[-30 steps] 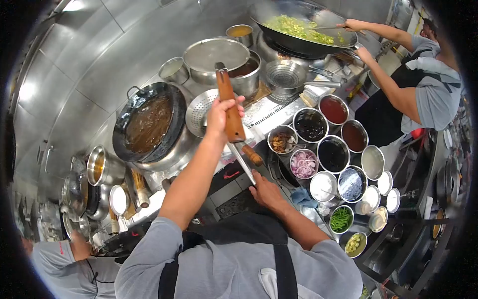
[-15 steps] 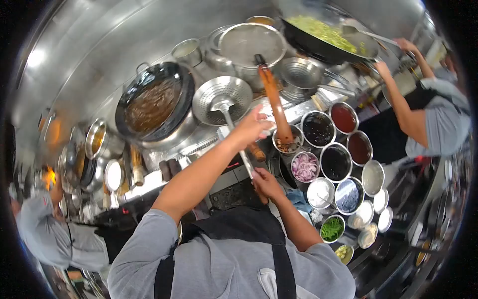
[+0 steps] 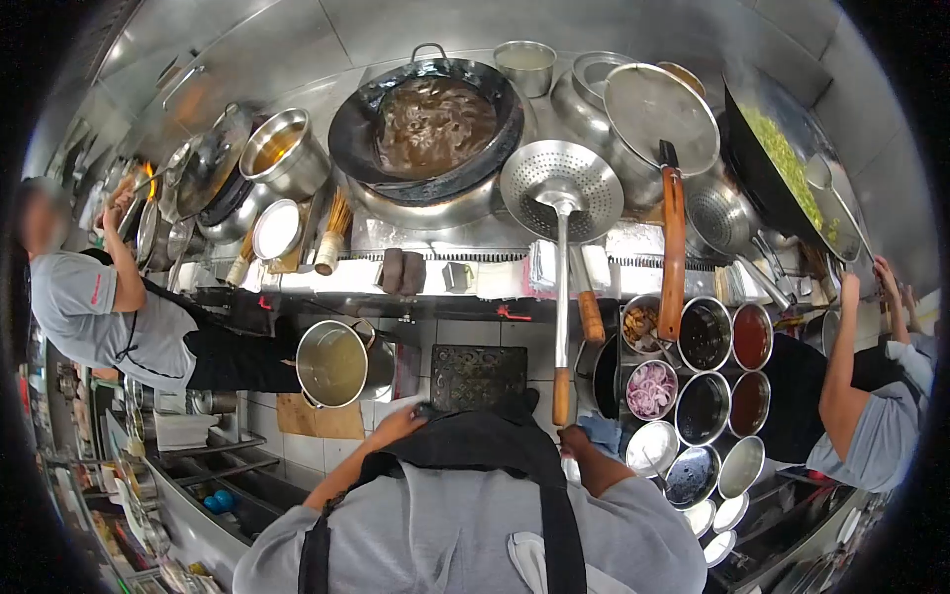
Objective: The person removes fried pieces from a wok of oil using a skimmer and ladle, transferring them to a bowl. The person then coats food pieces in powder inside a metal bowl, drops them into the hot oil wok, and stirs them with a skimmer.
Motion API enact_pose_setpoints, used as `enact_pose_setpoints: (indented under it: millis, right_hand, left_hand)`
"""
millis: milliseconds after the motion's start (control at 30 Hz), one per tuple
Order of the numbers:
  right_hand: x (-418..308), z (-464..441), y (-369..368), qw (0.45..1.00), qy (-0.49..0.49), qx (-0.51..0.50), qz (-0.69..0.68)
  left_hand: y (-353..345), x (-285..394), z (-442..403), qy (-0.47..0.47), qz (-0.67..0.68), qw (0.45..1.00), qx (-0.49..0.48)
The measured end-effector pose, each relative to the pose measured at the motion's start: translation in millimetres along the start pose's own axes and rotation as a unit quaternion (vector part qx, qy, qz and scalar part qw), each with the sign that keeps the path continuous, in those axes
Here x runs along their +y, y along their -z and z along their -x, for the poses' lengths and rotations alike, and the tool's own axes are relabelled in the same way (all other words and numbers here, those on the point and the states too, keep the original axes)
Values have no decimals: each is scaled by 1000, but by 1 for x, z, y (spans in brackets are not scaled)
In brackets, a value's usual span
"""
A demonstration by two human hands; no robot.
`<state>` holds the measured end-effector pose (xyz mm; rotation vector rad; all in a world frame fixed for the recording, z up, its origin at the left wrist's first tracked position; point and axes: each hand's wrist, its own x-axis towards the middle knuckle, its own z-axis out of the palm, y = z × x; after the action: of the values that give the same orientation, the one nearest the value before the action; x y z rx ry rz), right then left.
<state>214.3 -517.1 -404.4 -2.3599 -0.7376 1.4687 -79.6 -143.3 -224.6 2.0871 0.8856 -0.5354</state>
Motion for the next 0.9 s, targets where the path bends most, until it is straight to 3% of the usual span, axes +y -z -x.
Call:
enact_pose_setpoints:
  millis: [33,67,133,167,200,233,333,400,433,467,533,567,633,700,733,833,900]
  right_hand:
    - [-28,23,10,994,-83,-7,-72]
    - [-58,43,20,980,-152,1,-130]
    - [-108,74,30,972,-185,8,-143]
    - [-96,62,19,999,-28,-13,-9]
    - [-70,42,1,983,129,10,127]
    - [-82,37,-1,968,173,31,180]
    - [-122,-5,-10,917,226,28,326]
    - [-160,-41,-8,935,164,71,306]
    - [-199,-40,2,998,15,65,6]
    - [-236,-33,14,945,-132,50,-294]
    - [-286,-26,34,938,-40,70,-338]
    - [-308,-16,43,960,39,130,-246]
    - [-351,31,71,951,189,241,-43]
    - [-384,100,106,867,282,382,149]
    - [-384,117,120,852,283,412,156]
    - [-367,157,148,810,254,485,209]
    - [-338,157,143,844,184,477,160]
  left_hand:
    - [-8,-24,23,124,-14,992,-34]
    - [-37,-87,24,114,105,984,-89]
    - [-49,-119,78,189,98,971,-104]
    - [-52,-129,101,211,124,964,-103]
    - [-53,-134,118,220,153,959,-93]
    - [-54,-141,129,223,183,954,-81]
    - [-51,-158,141,212,252,944,-41]
    - [-48,-169,134,202,290,935,-19]
    - [-46,-174,129,203,317,926,-4]
    - [-43,-181,124,206,347,915,11]
    - [-38,-189,119,213,421,880,44]
    - [-33,-190,117,218,464,857,61]
    - [-25,-194,112,220,554,796,102]
    - [-27,-197,109,207,618,746,139]
    - [-28,-194,106,200,627,738,149]
    - [-45,-189,91,249,455,849,105]
    - [-53,-186,95,212,365,903,77]
